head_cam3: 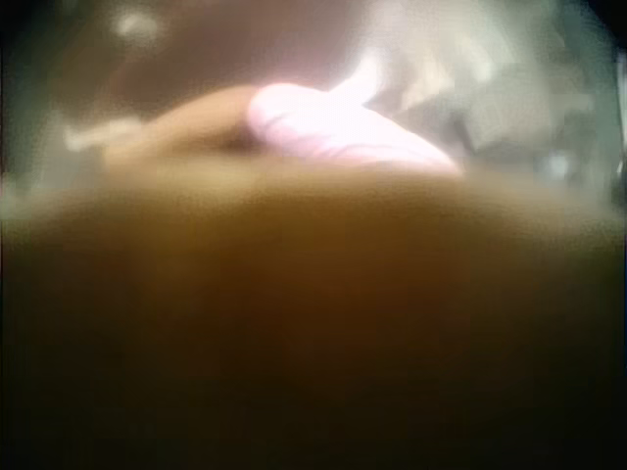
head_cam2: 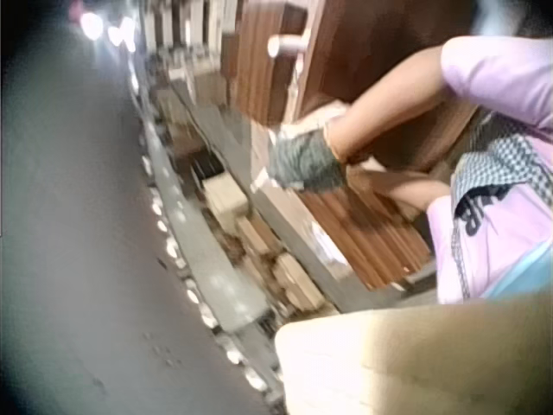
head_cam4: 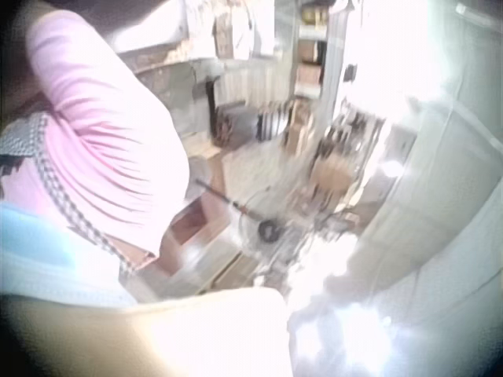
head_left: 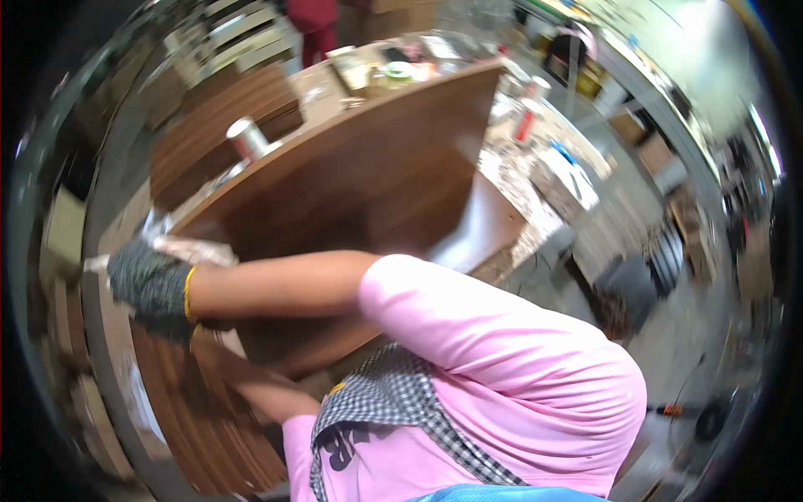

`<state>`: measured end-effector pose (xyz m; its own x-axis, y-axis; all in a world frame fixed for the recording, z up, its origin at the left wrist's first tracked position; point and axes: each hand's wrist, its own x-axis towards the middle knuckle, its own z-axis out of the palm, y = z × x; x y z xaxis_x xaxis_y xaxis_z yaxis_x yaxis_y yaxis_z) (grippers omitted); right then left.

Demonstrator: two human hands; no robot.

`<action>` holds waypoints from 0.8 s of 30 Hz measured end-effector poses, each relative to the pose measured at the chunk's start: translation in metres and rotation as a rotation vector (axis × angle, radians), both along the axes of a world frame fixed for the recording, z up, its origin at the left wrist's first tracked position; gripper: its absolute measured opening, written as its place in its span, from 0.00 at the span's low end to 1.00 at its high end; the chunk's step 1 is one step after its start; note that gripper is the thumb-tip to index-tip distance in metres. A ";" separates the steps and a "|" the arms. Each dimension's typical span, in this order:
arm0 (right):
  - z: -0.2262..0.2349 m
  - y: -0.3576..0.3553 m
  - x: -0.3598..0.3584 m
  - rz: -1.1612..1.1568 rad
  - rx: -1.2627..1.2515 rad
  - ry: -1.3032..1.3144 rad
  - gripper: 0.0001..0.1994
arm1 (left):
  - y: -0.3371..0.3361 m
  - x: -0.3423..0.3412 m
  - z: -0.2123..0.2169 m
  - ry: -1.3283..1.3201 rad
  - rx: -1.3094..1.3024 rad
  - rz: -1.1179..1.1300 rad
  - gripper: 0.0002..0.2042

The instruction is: The person cleans wooden panels by wiping down their surfaces and edges with a cloth, turning and repositioning the boards while wiping.

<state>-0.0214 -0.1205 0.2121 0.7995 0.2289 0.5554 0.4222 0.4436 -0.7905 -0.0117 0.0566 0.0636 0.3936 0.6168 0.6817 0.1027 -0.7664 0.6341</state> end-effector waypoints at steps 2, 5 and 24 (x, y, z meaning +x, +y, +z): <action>0.028 -0.025 -0.028 -0.330 -0.613 -0.467 0.14 | 0.014 -0.021 -0.003 0.076 0.011 0.094 0.22; 0.030 -0.134 -0.043 -0.578 -0.770 -0.611 0.13 | -0.002 -0.019 0.025 0.298 0.032 0.198 0.22; -0.122 -0.812 -0.185 -1.835 -1.026 -0.102 0.23 | 0.020 -0.083 -0.027 -0.293 -0.286 -0.102 0.22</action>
